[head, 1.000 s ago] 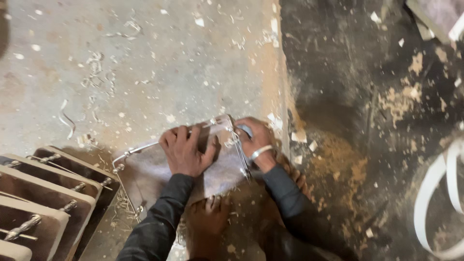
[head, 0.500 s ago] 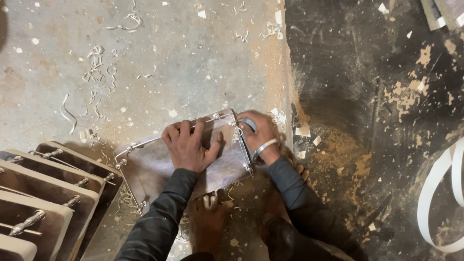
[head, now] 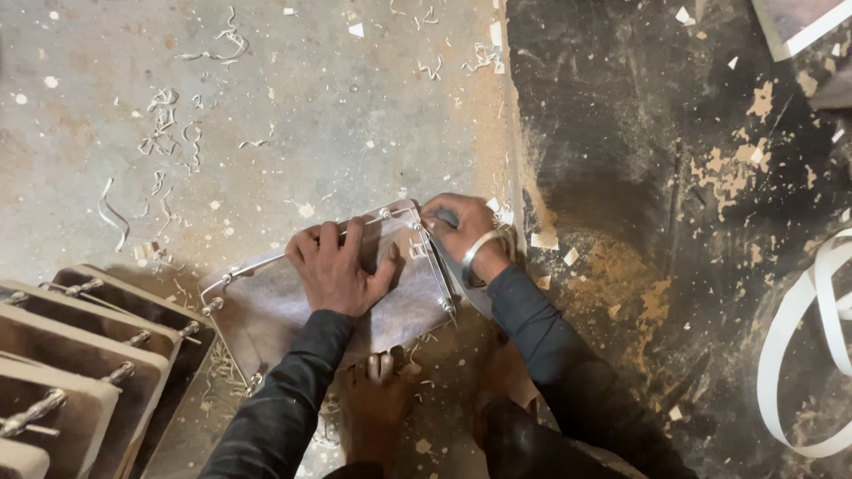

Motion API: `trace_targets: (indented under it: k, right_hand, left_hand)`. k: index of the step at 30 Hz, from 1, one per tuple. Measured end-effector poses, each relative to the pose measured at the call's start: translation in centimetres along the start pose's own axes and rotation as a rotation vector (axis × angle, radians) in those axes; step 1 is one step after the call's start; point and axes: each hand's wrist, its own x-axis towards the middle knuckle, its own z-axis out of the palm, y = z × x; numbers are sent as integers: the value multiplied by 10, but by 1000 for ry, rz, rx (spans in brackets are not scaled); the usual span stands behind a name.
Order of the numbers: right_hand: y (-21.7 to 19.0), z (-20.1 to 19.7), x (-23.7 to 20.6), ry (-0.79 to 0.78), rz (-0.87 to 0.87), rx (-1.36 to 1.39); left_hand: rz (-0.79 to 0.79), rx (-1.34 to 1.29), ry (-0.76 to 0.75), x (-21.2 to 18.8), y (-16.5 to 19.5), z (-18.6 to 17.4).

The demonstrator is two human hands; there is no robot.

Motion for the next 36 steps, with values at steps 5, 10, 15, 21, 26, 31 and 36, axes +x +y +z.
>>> trace_targets:
  k: [5, 10, 15, 21, 26, 31, 36]
  right_hand:
    - [0, -2, -6, -14, -39, -56]
    - [0, -3, -10, -23, -111, -31]
    - [-1, 0, -5, 8, -66, -66]
    - [-8, -2, -3, 68, -111, -14]
    - [-4, -9, 0, -57, -71, -13]
    - [2, -4, -1, -59, -97, -6]
    - [-1, -3, -2, -60, -44, 10]
  left_hand:
    - [-25, -30, 26, 1, 2, -3]
    - [-35, -17, 5, 2, 4, -6]
    - [-18, -28, -11, 1, 3, -8]
    - [-16, -3, -16, 2, 3, -5]
    - [-46, 25, -17, 2, 4, -3]
    - [-32, 2, -4, 3, 2, -1]
    - [-22, 4, -36, 0, 1, -1]
